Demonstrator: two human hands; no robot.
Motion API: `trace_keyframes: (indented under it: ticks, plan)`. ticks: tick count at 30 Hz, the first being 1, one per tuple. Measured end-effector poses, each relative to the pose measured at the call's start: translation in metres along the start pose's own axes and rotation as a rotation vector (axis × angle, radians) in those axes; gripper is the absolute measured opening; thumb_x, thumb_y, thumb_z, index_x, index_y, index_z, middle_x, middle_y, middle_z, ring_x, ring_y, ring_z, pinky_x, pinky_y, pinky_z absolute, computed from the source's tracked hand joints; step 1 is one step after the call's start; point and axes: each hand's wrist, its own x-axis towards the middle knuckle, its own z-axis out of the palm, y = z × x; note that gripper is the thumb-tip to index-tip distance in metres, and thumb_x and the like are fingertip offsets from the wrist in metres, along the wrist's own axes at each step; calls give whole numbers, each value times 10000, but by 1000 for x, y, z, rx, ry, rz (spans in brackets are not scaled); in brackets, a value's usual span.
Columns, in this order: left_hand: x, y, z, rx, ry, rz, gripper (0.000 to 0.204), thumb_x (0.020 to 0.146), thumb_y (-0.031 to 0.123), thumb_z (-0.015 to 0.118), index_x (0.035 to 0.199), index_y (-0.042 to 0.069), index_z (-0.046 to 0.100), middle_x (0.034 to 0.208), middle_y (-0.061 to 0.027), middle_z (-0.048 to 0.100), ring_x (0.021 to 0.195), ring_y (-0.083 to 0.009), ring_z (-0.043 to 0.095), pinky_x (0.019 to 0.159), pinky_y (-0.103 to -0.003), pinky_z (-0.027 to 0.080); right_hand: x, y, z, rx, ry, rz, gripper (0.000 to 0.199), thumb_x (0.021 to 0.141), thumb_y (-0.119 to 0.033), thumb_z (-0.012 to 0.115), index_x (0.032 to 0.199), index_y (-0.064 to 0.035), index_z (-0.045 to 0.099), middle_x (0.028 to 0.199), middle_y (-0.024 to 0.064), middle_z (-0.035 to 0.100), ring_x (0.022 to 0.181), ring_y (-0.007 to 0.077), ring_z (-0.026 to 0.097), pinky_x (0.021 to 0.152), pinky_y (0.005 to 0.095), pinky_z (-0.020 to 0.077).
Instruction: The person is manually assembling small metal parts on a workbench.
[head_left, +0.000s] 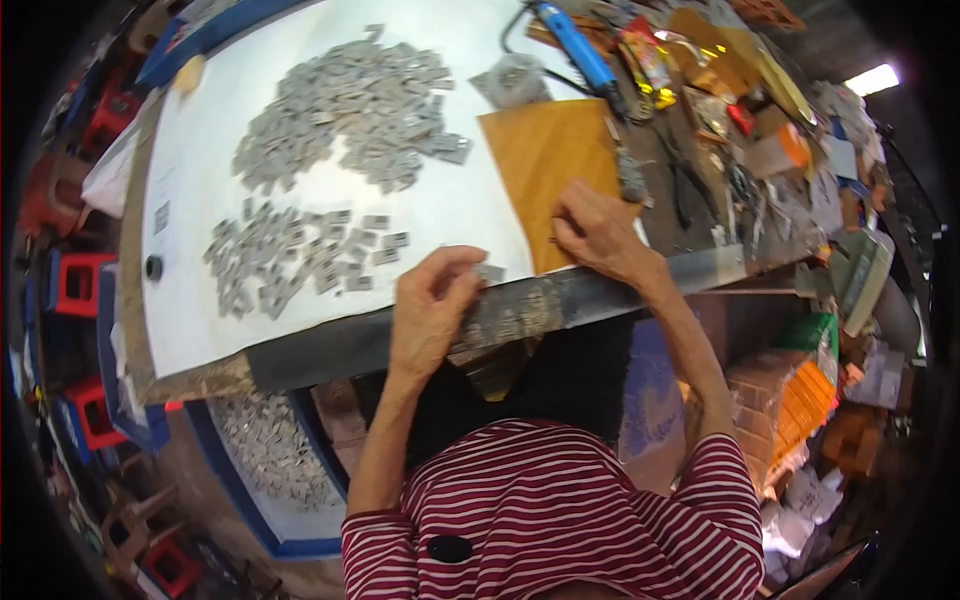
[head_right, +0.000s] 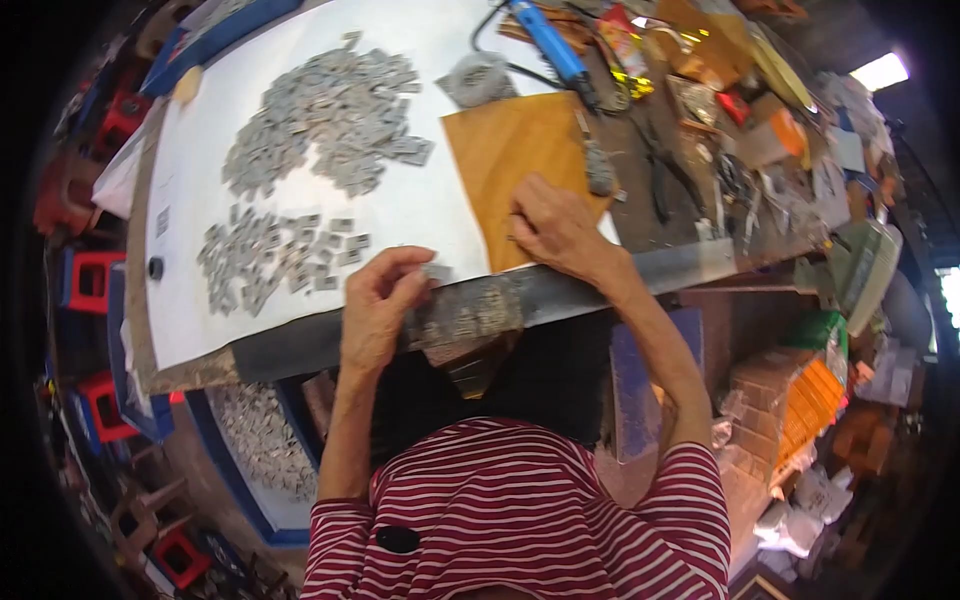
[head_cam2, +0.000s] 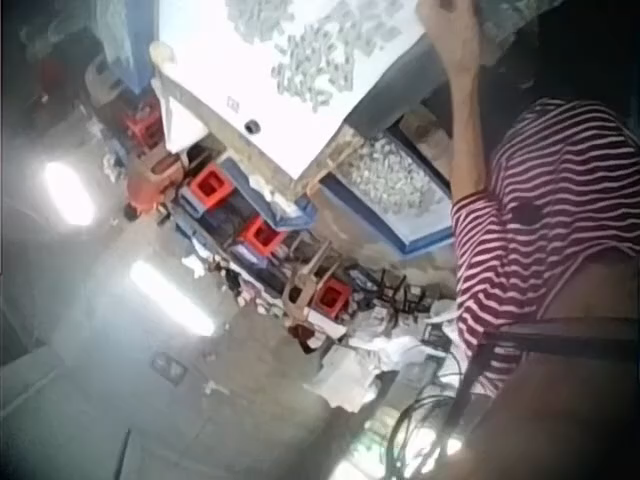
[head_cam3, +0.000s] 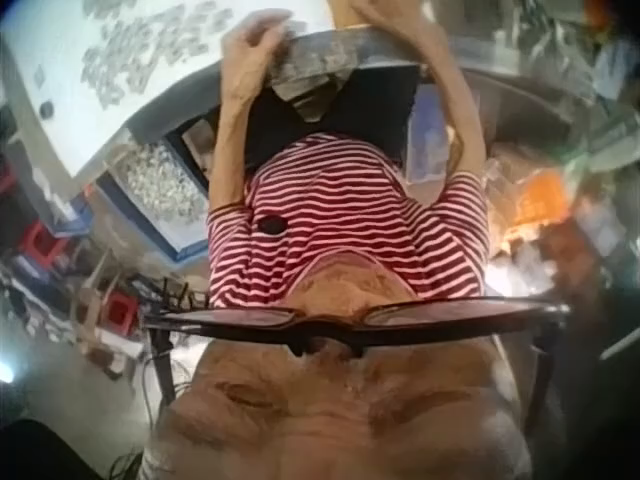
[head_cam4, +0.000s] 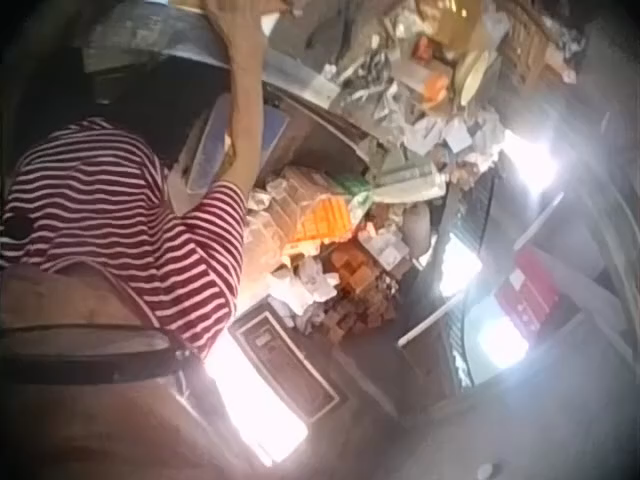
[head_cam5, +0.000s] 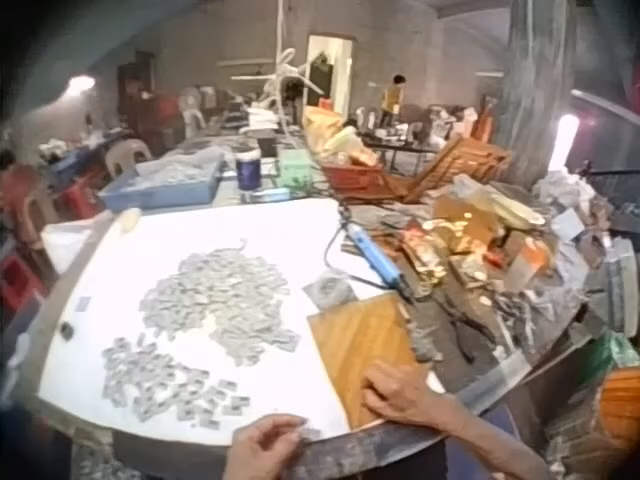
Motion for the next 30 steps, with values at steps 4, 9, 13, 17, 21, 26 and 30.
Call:
trace_keyframes:
  ticks: [4,9,13,17,21,26,30]
  plan:
    - [2,-1,1,6,-49,4,189,839,44,550,1014,8,611,797,-17,618,706,-67,572,637,-188,445,0,-3,0,-65,-2,-35,98,717,-8,550,773,-10,469,756,147,476,663,347,521,545,416,413]
    - [-3,-3,-3,-80,-41,14,189,843,34,543,1018,2,604,806,-9,617,743,-62,582,648,-185,452,4,-7,4,-40,-9,-58,96,706,13,556,763,-14,483,740,148,501,657,346,527,538,417,412]
    - [-3,0,-5,-72,-51,13,197,840,31,542,1026,-2,598,809,-9,615,747,-53,575,657,-175,450,4,-7,2,-9,-14,-57,114,697,32,556,776,-16,490,715,144,506,645,335,533,536,398,413]
    - [-2,-1,-5,-93,-44,8,200,837,31,543,1026,-9,594,804,-18,618,737,-54,571,662,-179,459,5,-12,3,62,26,18,104,716,32,548,808,-10,524,737,137,527,640,307,544,536,360,418]
    - [-1,1,-1,-149,41,15,204,805,34,578,1003,-10,595,732,8,573,658,-52,524,604,-178,434,2,-18,9,308,17,279,71,765,-30,552,830,-4,566,685,72,536,612,155,535,526,280,412]
    - [0,-3,-8,-167,41,34,213,840,31,570,1046,-23,574,803,-51,625,695,-78,570,637,-188,463,17,-51,10,915,-14,594,82,786,-54,587,842,2,563,632,3,541,532,48,505,445,183,395]
    - [1,-5,-4,-190,33,28,234,833,23,590,1059,-36,568,826,-62,629,708,-85,578,631,-191,454,17,-61,8,1065,-35,709,67,792,-40,595,828,5,560,620,8,549,511,52,512,446,169,406]
